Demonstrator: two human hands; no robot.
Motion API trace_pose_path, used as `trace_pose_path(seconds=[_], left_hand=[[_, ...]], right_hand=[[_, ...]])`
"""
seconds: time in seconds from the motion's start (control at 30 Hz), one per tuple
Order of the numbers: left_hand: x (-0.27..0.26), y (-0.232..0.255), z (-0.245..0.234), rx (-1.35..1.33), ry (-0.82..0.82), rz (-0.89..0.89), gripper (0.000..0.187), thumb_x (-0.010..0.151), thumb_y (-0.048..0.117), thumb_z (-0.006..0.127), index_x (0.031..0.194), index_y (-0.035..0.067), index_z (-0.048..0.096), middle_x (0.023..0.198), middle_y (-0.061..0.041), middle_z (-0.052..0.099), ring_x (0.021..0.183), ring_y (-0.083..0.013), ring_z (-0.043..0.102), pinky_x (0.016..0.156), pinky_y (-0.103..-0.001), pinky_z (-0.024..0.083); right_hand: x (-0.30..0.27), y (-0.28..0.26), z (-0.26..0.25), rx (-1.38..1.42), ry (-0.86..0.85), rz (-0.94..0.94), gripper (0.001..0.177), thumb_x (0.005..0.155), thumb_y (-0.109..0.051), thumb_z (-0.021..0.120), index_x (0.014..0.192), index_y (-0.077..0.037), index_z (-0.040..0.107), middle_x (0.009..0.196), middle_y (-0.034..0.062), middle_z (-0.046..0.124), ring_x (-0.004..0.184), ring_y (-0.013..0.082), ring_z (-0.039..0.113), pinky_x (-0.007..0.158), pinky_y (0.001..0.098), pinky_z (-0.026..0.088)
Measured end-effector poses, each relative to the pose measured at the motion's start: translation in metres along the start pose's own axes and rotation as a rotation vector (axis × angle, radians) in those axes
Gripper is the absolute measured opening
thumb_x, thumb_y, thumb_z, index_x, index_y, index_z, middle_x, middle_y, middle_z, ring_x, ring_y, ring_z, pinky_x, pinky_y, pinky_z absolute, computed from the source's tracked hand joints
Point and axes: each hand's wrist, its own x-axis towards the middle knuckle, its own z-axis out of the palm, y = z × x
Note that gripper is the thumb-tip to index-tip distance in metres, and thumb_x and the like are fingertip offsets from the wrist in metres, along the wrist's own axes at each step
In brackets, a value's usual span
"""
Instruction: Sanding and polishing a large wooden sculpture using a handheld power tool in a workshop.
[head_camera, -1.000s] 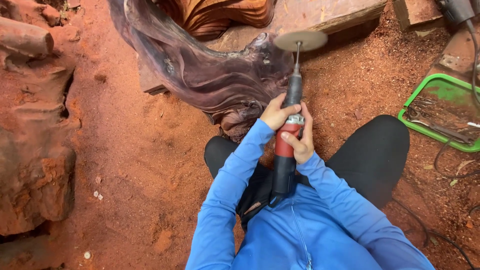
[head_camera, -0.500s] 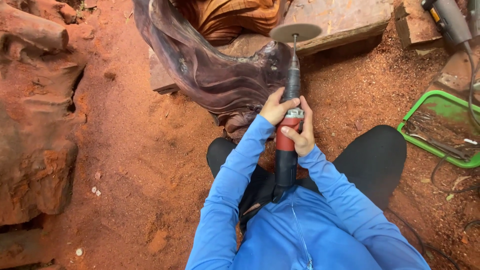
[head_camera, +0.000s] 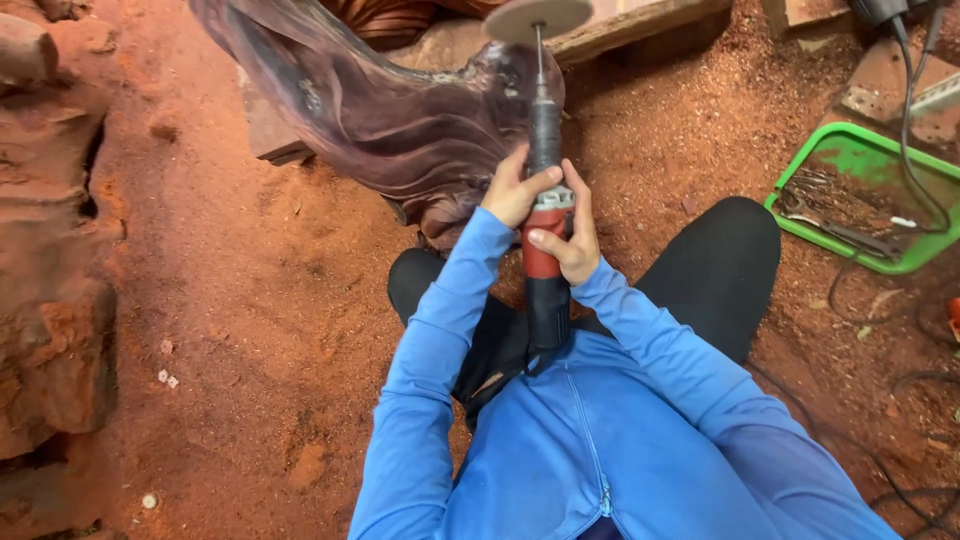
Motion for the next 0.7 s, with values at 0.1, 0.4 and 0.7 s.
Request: trace_pose_path(seconds=[0.1, 0.4, 0.7], left_hand=[[-0.004, -0.012, -0.002, -0.018, 0.012, 0.007, 0.041, 0.084, 0.021, 0.086, 0.121, 0.01, 0.069, 0.103, -0.012, 0.072, 0.099, -0.0205, 0.065, 0.09, -0.042, 0.056], [-0.016, -0.024, -0.004, -0.151, 0.037, 0.005, 0.041, 0.084, 0.018, 0.087, 0.12, 0.01, 0.07, 0.1, -0.011, 0.071, 0.094, -0.0182, 0.066, 0.084, -0.038, 0.059], [-0.049, 0.042, -0.018, -0.117, 0.156, -0.016, 0.043, 0.086, 0.018, 0.085, 0.124, 0.009, 0.068, 0.099, -0.01, 0.069, 0.092, -0.0169, 0.064, 0.078, -0.037, 0.059]], right_hand=[[-0.009, 0.009, -0.008, 0.069, -0.027, 0.06, 0.103, 0.088, -0.01, 0.077, 0.166, -0.019, 0.01, 0.144, 0.0326, 0.052, 0.085, 0.0391, 0.074, 0.061, 0.0496, 0.068], [-0.013, 0.01, -0.011, -0.026, -0.086, 0.037, 0.104, 0.084, -0.01, 0.078, 0.165, -0.011, 0.012, 0.146, 0.0347, 0.049, 0.087, 0.0377, 0.072, 0.055, 0.0493, 0.066], [-0.005, 0.003, 0.01, 0.14, -0.134, 0.051, 0.107, 0.08, -0.005, 0.08, 0.165, -0.01, 0.014, 0.145, 0.0365, 0.048, 0.084, 0.0424, 0.073, 0.057, 0.0531, 0.068]])
